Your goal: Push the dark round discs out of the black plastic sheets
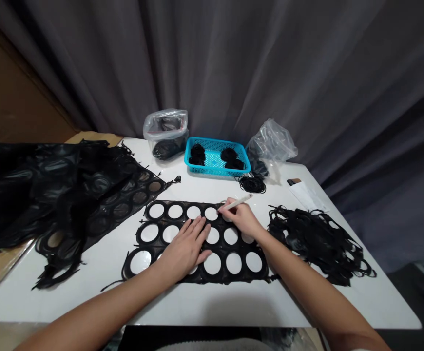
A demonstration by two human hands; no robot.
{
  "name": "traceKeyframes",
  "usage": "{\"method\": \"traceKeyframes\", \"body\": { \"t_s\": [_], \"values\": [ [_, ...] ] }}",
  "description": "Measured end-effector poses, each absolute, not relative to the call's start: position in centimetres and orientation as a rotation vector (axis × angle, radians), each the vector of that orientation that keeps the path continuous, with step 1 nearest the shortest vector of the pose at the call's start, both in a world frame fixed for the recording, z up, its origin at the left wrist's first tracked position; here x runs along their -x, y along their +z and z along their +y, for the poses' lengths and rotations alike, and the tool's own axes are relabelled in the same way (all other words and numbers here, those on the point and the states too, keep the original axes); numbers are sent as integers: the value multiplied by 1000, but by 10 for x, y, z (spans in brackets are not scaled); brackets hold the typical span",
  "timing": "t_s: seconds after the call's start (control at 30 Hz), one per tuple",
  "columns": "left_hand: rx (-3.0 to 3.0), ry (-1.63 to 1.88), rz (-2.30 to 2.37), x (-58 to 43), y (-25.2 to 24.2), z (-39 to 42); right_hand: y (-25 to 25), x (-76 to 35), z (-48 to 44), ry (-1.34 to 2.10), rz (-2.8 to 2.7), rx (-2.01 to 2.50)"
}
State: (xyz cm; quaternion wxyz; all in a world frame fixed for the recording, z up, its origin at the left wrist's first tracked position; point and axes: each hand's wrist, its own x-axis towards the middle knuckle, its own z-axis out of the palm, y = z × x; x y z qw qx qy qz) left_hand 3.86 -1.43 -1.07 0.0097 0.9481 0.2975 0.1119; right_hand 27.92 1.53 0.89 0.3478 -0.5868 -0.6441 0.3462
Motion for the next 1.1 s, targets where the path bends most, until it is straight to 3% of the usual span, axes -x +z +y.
{"method": "traceKeyframes", "body": {
  "t_s": [0.47,0.73,0.9,1.0,1.1],
  "values": [
    [-2915,357,949,-41,-16,-16,-1,-260,2,795,-1917,1360],
    [-2857,383,941,-39,-18,-16,-3,-258,-1,140,-2492,1156],
    [-2839,421,954,-40,-18,-16,14,-290,55,-164,-2050,1699],
    [-2867,397,921,-35,-14,-15,25,-303,81,-22,-1728,1804],
    [-2897,386,965,-22,-9,-14,25,-286,77,374,-1671,1694]
  ]
}}
